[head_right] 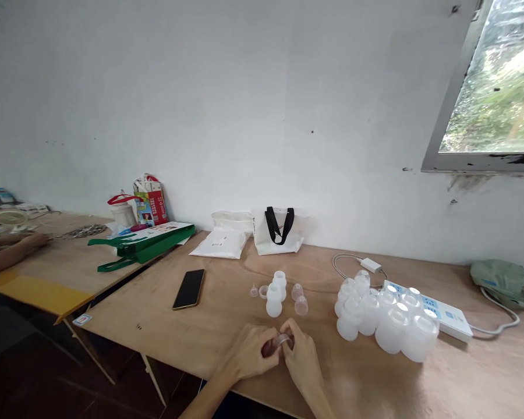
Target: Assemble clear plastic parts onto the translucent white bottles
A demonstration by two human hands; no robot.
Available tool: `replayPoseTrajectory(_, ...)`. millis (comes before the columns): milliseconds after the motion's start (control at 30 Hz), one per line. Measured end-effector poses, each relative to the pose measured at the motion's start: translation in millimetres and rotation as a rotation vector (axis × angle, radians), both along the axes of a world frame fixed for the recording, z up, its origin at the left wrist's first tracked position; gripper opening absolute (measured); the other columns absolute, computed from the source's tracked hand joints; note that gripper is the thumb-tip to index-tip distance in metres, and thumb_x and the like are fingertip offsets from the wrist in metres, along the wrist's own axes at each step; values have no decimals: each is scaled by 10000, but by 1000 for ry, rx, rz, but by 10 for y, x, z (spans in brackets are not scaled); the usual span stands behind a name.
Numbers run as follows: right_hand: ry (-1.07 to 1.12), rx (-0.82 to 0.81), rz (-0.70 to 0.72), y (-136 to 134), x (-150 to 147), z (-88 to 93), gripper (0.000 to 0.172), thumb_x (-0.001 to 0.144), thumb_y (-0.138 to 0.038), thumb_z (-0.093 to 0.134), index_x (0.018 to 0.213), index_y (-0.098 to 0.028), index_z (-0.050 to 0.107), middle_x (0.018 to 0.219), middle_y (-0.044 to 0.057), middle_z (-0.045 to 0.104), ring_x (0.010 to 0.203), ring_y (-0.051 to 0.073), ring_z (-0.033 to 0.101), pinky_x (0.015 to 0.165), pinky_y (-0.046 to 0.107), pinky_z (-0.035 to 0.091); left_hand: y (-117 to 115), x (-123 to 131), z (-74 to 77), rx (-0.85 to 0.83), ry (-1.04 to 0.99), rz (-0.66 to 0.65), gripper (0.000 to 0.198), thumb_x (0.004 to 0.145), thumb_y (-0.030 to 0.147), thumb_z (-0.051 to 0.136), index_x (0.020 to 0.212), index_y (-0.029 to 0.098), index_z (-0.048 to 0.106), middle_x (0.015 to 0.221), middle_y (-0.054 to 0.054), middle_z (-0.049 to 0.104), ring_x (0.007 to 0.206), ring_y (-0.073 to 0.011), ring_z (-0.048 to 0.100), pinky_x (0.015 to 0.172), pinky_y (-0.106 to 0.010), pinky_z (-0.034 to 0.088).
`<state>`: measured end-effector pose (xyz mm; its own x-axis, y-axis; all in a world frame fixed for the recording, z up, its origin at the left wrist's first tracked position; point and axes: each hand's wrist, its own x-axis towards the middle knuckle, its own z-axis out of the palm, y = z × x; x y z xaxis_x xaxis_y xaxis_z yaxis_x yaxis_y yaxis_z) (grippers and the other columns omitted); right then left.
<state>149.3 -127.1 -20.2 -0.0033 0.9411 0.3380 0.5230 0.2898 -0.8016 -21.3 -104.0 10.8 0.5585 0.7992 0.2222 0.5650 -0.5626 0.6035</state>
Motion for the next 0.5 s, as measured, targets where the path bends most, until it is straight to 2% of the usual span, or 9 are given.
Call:
replayPoseTrajectory(167,-73,53,-19,-31,11,51,180,964,-319,442,908,-268,606,770,-7,717,669,202,669,662,298,517,34,69,-49,-84,-109,122,199,864,304,561,706,226,468,682,12,597,646,-167,540,615,-296,313)
replayPoseTrajectory(233,-76,69,12,-59,-14,65,258,1009,-375,429,1089,-276,654,913,15,765,762,211,718,728,310,564,81,50,-58,-92,-155,158,187,896,302,515,730,219,498,691,18,591,659,-156,525,638,-283,325)
replayPoseTrajectory(300,-93,94,46,-81,-41,57,349,1011,-377,448,1303,-294,621,1086,35,781,884,222,751,800,326,596,143,-11,-46,-100,-185,167,196,907,305,500,736,210,517,690,25,580,658,-146,503,652,-276,334)
replayPoseTrajectory(367,-136,121,66,-94,-62,27,435,988,-348,488,1412,-307,573,1182,44,772,968,237,759,858,355,612,208,-113,-12,-109,-171,193,218,881,300,530,687,205,497,657,33,547,642,-142,476,641,-277,325)
replayPoseTrajectory(433,-184,142,74,-101,-72,-10,474,966,-320,521,1438,-316,565,1202,44,766,993,247,758,892,384,619,269,-246,37,-106,-119,296,266,842,289,572,624,208,442,611,39,492,627,-143,455,627,-284,309)
replayPoseTrajectory(500,-210,156,76,-105,-77,-40,468,966,-296,520,1429,-331,579,1161,31,770,976,243,757,906,399,624,318,-387,85,-63,-50,452,297,843,295,589,612,214,421,595,40,458,621,-149,450,634,-292,304)
